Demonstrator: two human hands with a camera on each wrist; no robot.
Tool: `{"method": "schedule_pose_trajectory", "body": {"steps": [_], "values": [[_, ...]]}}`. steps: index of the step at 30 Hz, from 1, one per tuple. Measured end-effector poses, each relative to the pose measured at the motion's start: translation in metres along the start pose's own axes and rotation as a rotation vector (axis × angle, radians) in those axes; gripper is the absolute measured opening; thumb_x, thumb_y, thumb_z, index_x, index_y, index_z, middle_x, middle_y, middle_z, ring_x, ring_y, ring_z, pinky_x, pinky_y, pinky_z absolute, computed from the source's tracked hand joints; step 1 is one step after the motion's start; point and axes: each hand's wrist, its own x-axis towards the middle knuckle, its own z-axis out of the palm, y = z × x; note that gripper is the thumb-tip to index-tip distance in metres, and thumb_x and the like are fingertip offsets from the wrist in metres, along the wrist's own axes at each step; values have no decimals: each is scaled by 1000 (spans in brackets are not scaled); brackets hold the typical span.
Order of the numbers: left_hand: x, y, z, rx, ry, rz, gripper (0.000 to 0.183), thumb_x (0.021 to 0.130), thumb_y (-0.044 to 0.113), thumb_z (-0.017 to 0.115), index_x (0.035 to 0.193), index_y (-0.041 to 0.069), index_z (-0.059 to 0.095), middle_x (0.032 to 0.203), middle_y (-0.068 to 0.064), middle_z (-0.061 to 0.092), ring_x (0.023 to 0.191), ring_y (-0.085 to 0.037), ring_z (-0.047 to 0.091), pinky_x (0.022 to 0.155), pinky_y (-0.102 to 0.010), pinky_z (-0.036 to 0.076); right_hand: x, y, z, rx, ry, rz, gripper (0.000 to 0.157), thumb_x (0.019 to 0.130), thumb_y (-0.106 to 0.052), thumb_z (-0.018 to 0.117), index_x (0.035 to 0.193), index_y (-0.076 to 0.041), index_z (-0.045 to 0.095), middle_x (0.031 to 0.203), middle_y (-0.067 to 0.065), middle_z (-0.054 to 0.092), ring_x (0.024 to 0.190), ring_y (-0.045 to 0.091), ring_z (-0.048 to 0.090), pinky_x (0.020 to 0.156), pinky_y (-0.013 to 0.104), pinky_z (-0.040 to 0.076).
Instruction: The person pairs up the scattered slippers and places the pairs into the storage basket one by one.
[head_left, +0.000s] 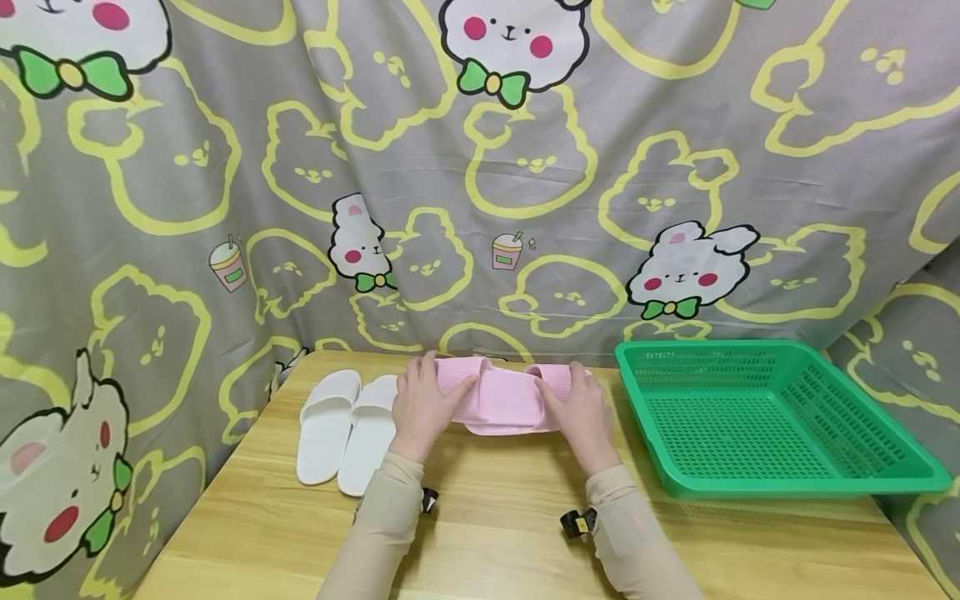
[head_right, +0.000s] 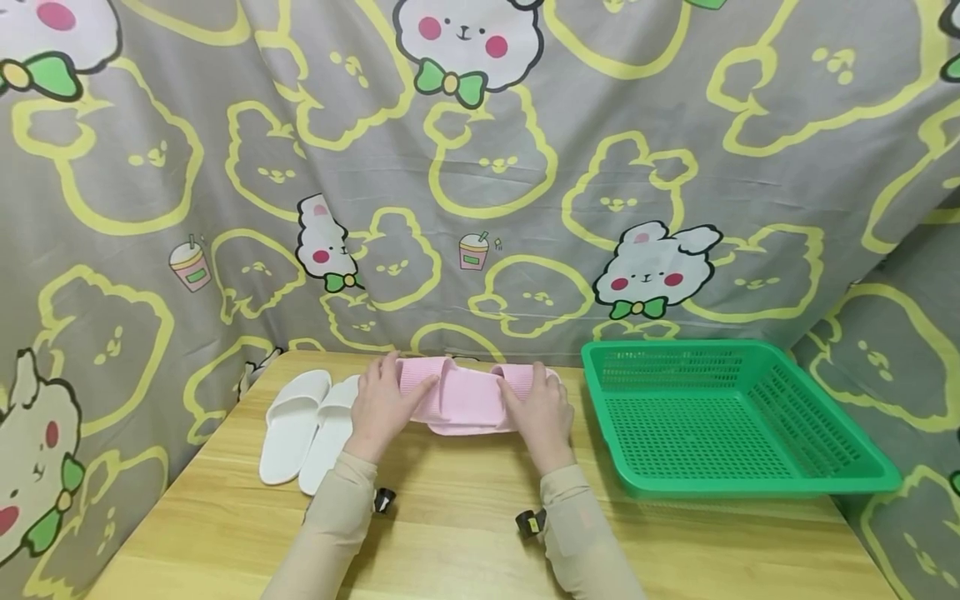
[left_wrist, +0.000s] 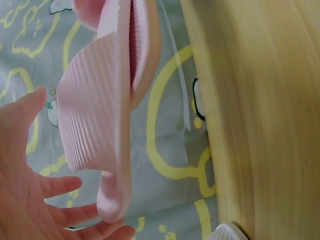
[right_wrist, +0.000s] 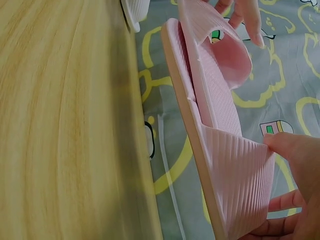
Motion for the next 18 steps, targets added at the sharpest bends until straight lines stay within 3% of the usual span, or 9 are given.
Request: {"method": "schedule_pose_trajectory", "body": {"steps": [9, 18], "values": [[0, 0, -3, 8, -17, 17, 90, 80, 76, 54, 144, 13, 43, 139, -19, 49, 122, -42, 52, 88, -56, 49, 2, 4, 0, 2, -7, 10, 75, 85, -66, 58, 130, -7, 49, 122, 25, 60, 110, 45, 58, 89, 57, 48], [0, 0, -4, 48, -50, 70, 88, 81, 74, 56, 143, 14, 44, 138, -18, 51, 123, -41, 52, 90, -57, 49, 3, 6, -2, 10, -17, 14, 75, 85, -67, 57, 129, -6, 49, 119, 26, 62, 109, 45, 60, 83, 58, 51]]}}
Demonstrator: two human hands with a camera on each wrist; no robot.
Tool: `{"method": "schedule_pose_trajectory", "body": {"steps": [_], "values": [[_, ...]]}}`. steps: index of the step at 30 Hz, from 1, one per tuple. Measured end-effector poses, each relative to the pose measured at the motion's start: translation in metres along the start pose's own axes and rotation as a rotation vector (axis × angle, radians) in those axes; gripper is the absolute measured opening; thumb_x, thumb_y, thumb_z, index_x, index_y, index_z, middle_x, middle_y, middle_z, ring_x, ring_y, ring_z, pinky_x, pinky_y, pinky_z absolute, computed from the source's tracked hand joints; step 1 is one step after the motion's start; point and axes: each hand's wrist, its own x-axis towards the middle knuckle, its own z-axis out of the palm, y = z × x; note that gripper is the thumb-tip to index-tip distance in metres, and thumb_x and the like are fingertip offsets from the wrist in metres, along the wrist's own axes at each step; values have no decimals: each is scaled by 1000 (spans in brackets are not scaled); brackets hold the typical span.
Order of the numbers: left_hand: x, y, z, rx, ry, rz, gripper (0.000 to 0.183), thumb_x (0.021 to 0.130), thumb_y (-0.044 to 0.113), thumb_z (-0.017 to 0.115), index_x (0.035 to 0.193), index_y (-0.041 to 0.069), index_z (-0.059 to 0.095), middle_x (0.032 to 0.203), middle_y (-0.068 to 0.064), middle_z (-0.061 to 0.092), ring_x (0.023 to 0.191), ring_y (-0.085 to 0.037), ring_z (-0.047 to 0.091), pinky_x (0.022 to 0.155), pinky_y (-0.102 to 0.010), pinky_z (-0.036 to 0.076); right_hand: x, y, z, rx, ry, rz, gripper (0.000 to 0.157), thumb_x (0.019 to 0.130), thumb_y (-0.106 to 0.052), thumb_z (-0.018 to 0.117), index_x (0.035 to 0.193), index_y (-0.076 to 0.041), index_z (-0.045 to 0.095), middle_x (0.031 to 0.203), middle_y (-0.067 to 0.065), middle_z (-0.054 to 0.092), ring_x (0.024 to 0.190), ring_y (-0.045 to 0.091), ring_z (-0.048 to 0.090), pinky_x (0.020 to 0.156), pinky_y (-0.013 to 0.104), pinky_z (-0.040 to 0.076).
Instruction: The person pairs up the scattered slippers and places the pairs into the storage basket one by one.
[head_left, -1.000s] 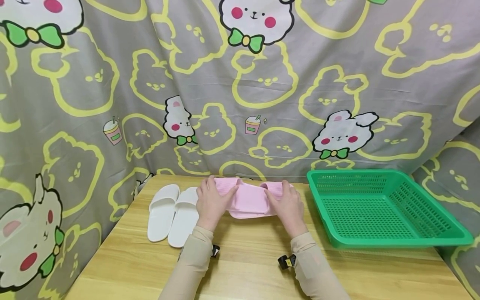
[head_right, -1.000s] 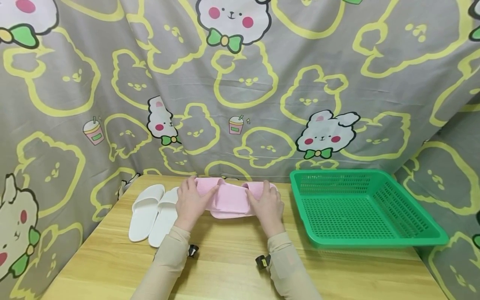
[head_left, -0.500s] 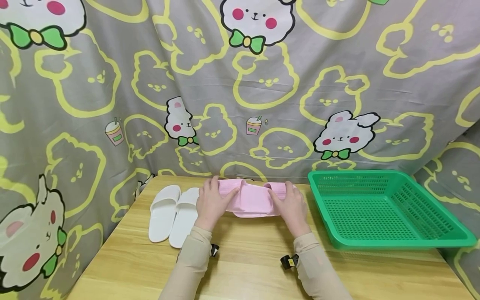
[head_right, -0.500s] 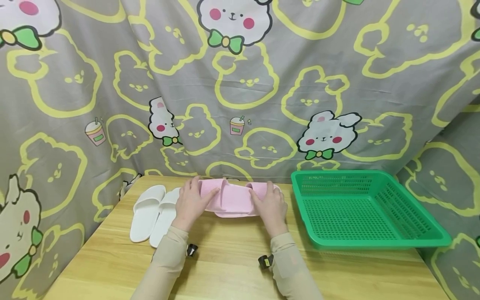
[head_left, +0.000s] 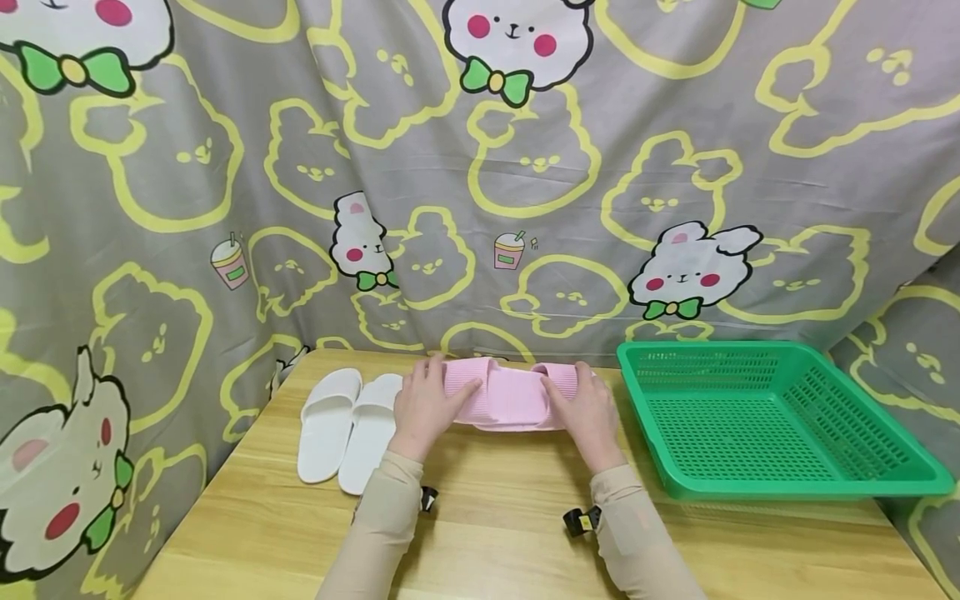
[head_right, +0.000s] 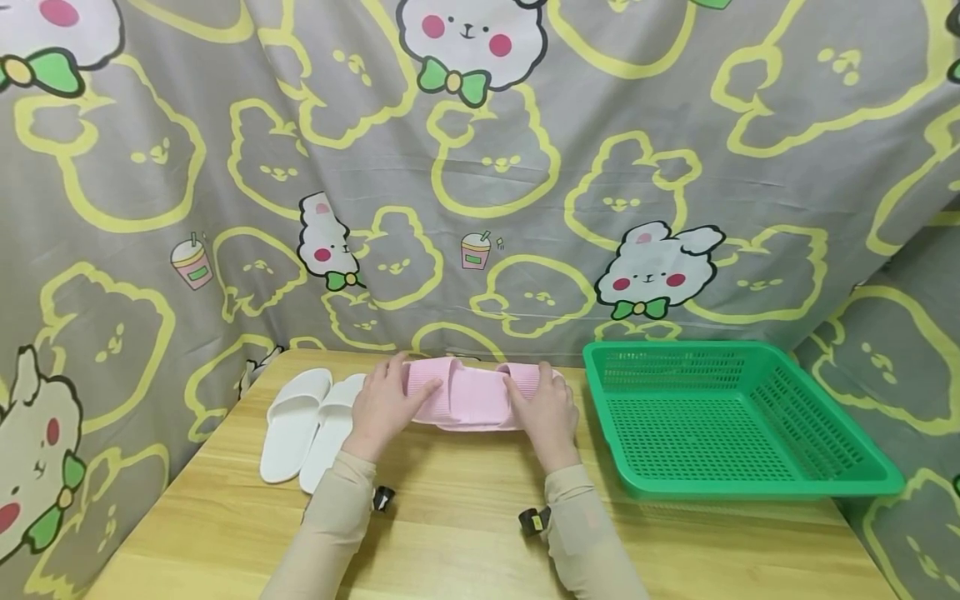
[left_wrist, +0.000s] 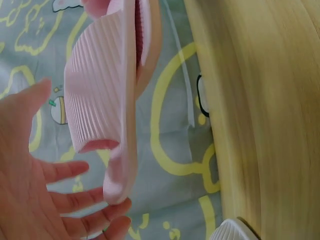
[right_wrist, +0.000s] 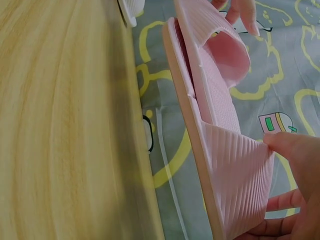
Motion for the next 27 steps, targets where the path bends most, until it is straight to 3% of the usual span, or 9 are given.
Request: {"method": "schedule_pose_trajectory", "body": {"steps": [10, 17, 27], "values": [[0, -3, -3, 44, -113, 132, 100, 71, 77, 64, 151, 27, 33, 149, -12, 40, 130, -40, 44, 94, -57, 47, 0, 2, -4, 21, -1, 27, 74, 85, -67, 56, 130, -9, 49, 121, 25, 61, 108, 44, 60, 79, 59, 52], [1, -9, 0, 79, -132, 230, 113, 60, 74, 76, 152, 27, 30, 153, -13, 36, 135, -40, 40, 94, -59, 46, 1, 2, -4, 19, -7, 28, 74, 86, -67, 56, 131, -9, 49, 123, 24, 61, 110, 44, 60, 81, 59, 52], [3, -11, 3, 77, -129, 313, 116, 56, 61, 87, 151, 26, 30, 153, -15, 34, 140, -39, 32, 100, -63, 40, 2, 2, -4, 38, -20, 19, 76, 86, -66, 57, 133, -8, 47, 125, 25, 60, 113, 45, 58, 86, 60, 51]]}}
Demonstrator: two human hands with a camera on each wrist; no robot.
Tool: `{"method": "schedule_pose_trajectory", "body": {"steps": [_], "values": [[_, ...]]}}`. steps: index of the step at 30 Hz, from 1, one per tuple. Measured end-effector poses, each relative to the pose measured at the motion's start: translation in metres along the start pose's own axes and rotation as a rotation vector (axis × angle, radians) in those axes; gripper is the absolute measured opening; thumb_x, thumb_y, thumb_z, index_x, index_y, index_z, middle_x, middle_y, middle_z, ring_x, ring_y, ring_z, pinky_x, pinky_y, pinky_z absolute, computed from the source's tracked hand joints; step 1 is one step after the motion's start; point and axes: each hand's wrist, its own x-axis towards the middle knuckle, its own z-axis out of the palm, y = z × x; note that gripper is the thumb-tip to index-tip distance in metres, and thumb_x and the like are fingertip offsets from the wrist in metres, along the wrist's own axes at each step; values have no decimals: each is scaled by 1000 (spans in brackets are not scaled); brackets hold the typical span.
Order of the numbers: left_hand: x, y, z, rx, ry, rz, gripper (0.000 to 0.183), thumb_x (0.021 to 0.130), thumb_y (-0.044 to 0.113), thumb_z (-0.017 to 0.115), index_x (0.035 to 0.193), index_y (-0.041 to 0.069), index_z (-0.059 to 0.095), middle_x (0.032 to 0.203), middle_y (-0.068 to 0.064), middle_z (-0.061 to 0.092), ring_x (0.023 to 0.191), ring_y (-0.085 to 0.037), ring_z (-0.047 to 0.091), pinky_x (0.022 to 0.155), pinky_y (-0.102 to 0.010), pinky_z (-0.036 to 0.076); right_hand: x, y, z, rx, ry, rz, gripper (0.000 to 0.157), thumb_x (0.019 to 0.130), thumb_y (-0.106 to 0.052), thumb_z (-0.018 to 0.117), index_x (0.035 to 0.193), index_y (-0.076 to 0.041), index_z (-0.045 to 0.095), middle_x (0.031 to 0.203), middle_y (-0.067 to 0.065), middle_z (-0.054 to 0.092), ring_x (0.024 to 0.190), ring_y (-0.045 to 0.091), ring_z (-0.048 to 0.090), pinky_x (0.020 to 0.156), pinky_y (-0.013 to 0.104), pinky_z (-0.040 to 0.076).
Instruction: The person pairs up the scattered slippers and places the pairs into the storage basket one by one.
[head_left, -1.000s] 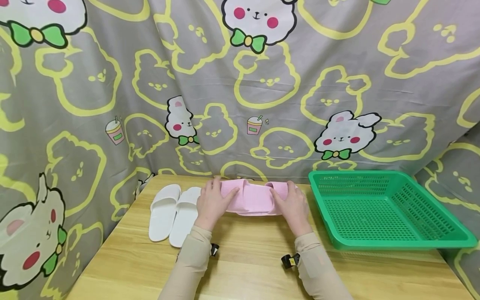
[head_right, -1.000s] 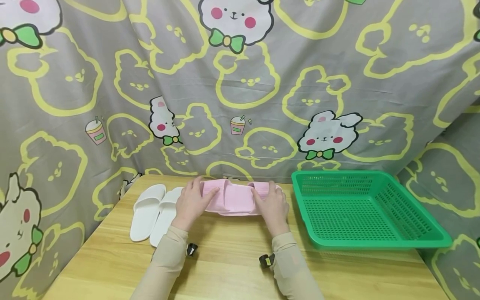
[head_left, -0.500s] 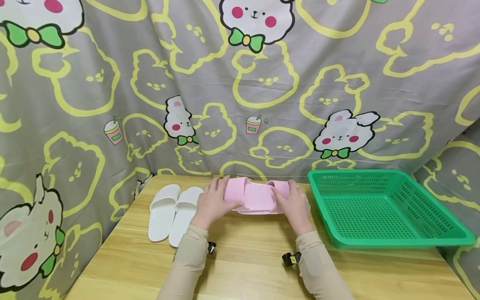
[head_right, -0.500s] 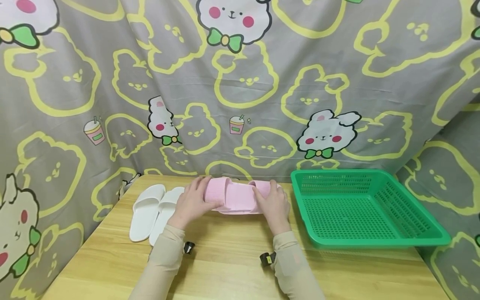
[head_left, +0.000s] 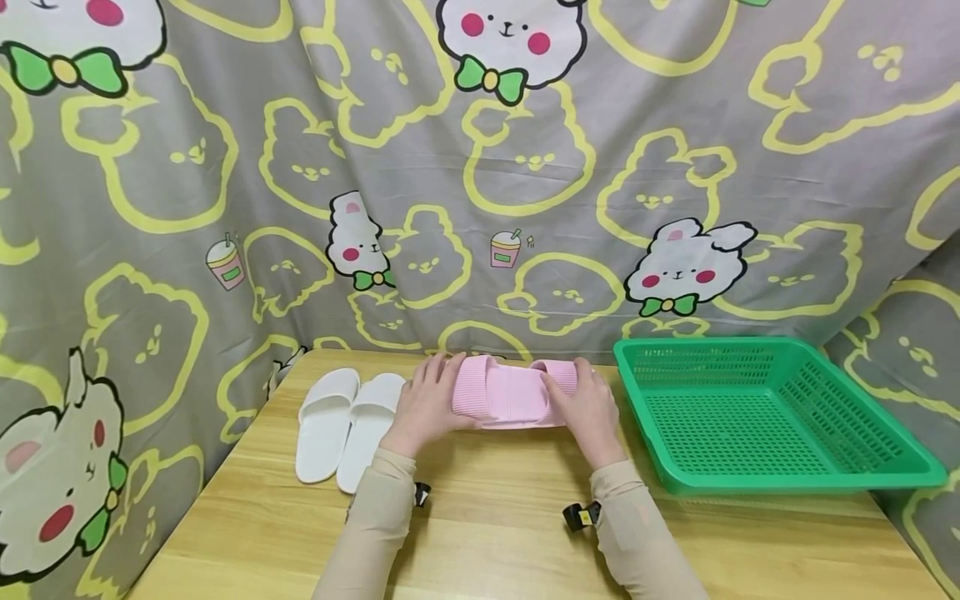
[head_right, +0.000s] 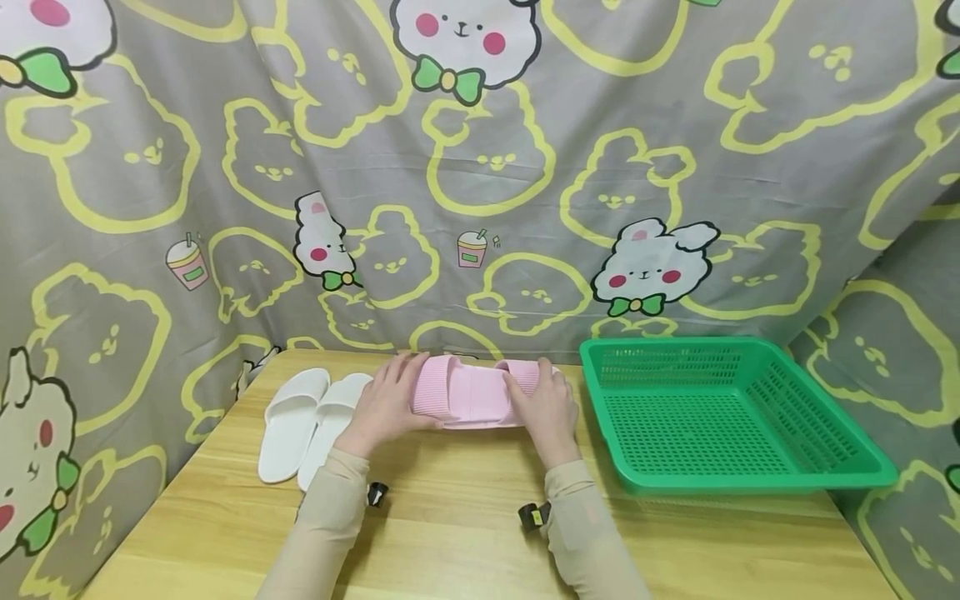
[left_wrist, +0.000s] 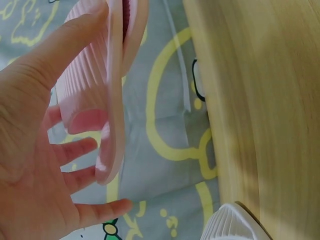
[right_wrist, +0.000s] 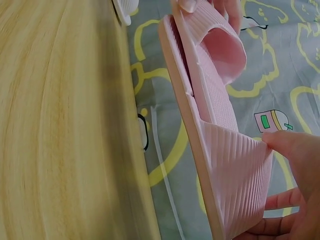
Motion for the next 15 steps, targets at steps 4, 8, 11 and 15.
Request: {"method": "schedule_pose_trajectory", "body": {"steps": [4, 8, 11, 15], "values": [[1, -1, 2, 9, 6, 30, 117, 56, 57, 89, 151, 26, 29, 152, -14, 33, 141, -40, 31, 104, -62, 40, 0, -1, -1, 3, 0, 1, 76, 85, -67, 57, 133, -9, 48, 126, 25, 60, 113, 45, 58, 85, 60, 51], [1, -1, 3, 1, 23, 54, 116, 55, 53, 90, 150, 24, 30, 151, -14, 35, 139, -40, 33, 103, -60, 41, 0, -2, -2, 9, -10, 9, 75, 86, -65, 58, 134, -9, 47, 128, 25, 59, 115, 45, 57, 88, 60, 50], [0, -1, 4, 2, 44, 76, 115, 55, 53, 90, 149, 22, 32, 148, -13, 39, 136, -40, 36, 101, -59, 43, 0, -2, -3, 10, -14, 10, 74, 86, -64, 58, 134, -8, 47, 128, 25, 58, 115, 45, 57, 89, 60, 49], [0, -1, 4, 25, 36, 73, 114, 57, 56, 89, 150, 24, 31, 148, -9, 40, 135, -38, 36, 103, -58, 41, -1, -2, -3, 10, -12, 0, 75, 86, -64, 59, 134, -7, 47, 128, 26, 58, 115, 45, 57, 90, 60, 49]]}}
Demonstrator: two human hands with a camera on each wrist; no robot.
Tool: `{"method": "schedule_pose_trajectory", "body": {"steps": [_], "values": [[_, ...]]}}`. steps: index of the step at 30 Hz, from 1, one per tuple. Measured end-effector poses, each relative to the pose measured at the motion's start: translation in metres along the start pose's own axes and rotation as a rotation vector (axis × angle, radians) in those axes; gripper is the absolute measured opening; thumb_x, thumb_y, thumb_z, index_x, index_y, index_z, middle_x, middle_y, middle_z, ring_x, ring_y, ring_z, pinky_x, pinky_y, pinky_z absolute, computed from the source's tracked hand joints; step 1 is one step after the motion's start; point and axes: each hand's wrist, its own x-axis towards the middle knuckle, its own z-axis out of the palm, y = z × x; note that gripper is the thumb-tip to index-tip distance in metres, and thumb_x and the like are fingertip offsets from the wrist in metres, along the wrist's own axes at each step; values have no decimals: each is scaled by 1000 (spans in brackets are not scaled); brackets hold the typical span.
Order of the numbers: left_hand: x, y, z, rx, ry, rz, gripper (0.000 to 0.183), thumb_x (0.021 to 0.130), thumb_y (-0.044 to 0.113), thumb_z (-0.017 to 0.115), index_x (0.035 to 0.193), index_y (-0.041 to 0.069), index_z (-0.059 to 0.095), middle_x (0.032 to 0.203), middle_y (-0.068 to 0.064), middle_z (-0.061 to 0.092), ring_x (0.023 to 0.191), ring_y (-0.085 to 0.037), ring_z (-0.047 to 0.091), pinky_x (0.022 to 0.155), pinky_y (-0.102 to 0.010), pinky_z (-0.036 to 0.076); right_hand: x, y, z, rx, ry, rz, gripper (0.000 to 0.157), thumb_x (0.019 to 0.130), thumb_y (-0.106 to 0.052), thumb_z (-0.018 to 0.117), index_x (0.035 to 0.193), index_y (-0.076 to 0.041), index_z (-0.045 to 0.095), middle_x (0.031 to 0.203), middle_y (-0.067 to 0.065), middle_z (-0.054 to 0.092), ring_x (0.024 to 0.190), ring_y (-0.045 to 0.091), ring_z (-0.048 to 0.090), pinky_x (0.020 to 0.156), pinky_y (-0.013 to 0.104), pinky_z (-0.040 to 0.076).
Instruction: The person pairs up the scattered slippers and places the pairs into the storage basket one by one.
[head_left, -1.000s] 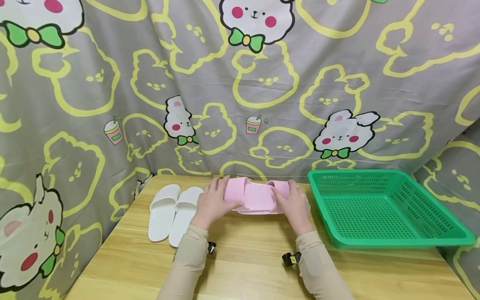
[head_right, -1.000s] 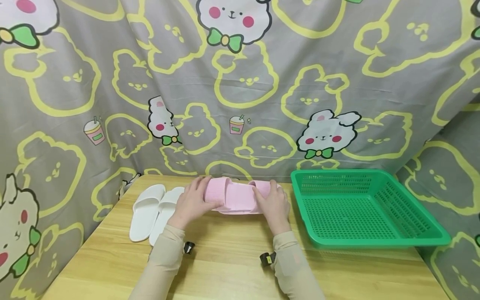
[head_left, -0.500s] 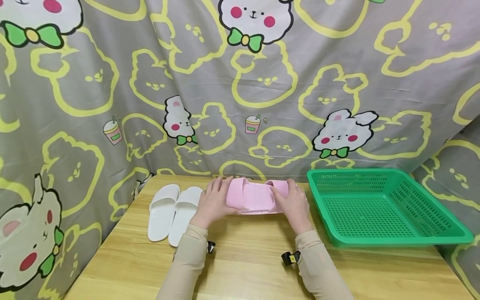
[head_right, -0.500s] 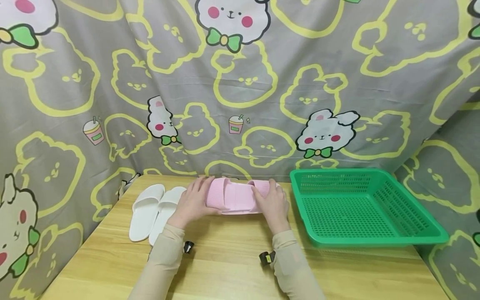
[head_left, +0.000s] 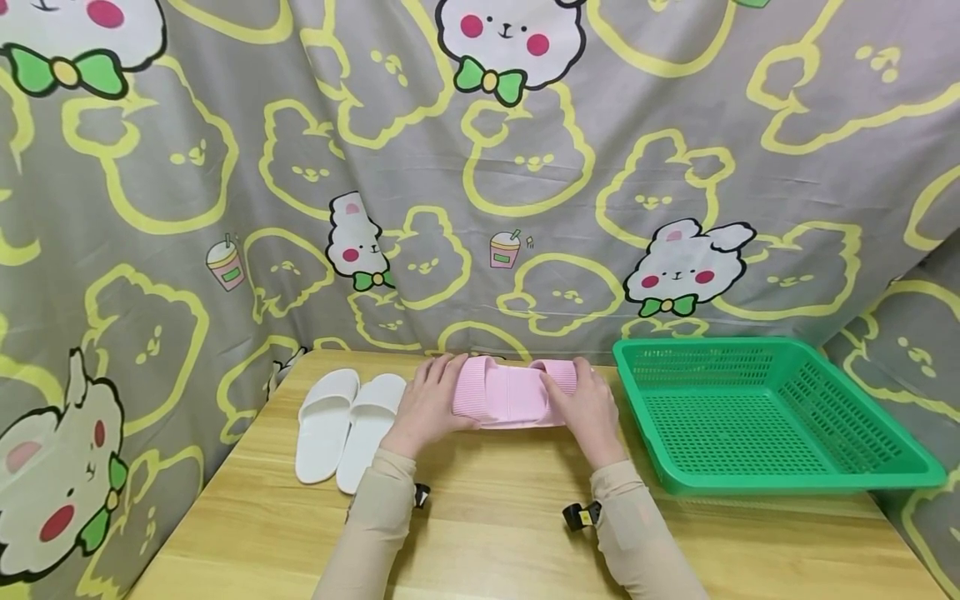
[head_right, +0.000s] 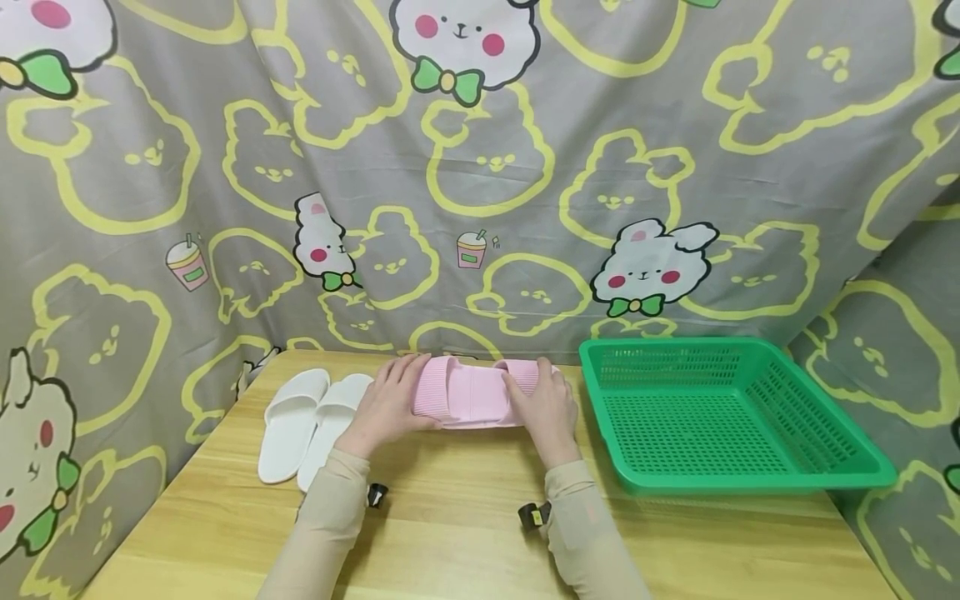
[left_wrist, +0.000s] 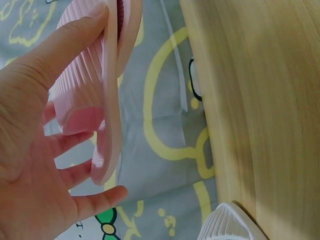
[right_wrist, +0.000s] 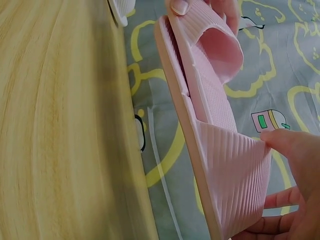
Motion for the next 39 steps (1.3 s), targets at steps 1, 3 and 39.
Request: {"method": "schedule_pose_trajectory", "body": {"steps": [1, 3, 39], "values": [[0, 0, 0, 2, -1, -2, 114, 57, 56, 88, 150, 24, 30, 147, -8, 41, 135, -37, 36, 103, -57, 41, 0, 0, 0, 2, 0, -1, 76, 86, -64, 59, 134, -7, 47, 128, 26, 58, 115, 45, 57, 90, 60, 49], [0, 0, 0, 4, -2, -6, 113, 57, 56, 88, 150, 25, 30, 146, -8, 42, 135, -37, 36, 104, -57, 41, 0, 0, 0, 4, 0, -3, 76, 86, -64, 59, 134, -7, 47, 127, 26, 58, 115, 45, 57, 91, 60, 49], [1, 21, 5, 55, 54, 29, 112, 57, 60, 86, 149, 26, 31, 135, -13, 45, 129, -32, 43, 103, -53, 40, -1, -4, 2, 13, 54, -41, 79, 84, -63, 63, 134, -3, 46, 127, 28, 58, 113, 50, 57, 92, 59, 48]]}}
